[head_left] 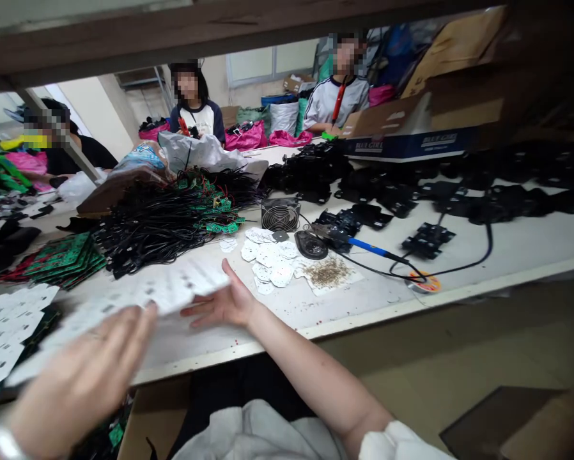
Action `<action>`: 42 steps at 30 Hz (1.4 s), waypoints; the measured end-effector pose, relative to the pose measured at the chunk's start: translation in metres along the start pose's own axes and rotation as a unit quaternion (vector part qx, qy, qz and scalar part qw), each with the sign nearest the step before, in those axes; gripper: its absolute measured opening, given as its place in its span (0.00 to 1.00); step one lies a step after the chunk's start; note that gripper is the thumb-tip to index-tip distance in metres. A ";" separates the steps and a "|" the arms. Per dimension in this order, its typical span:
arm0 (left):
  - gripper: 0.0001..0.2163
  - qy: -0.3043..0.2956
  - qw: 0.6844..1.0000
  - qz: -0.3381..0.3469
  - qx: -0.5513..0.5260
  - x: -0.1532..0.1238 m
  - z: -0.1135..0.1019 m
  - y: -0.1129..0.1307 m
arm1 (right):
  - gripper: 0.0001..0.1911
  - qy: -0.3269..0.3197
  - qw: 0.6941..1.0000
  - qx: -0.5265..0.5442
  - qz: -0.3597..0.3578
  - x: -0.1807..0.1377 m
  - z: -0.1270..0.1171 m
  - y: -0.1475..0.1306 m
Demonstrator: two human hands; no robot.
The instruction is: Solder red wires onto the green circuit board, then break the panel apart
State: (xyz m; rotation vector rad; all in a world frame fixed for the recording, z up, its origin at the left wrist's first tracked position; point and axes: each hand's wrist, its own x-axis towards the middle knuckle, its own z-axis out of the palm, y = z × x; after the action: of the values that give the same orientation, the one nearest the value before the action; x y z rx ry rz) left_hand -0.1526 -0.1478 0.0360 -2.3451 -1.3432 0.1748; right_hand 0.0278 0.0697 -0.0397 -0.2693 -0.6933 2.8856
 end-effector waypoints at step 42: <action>0.34 -0.162 0.919 -0.138 -0.332 0.267 0.183 -0.097 | 0.22 0.140 0.990 -0.035 0.010 -0.106 -0.060 0.036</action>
State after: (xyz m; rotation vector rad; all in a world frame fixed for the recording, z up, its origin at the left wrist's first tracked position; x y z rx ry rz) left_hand -0.1473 0.1760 -0.0601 -2.6918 -2.1538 0.0155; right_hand 0.1392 0.0429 -0.0949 -0.6776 -0.7418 2.7664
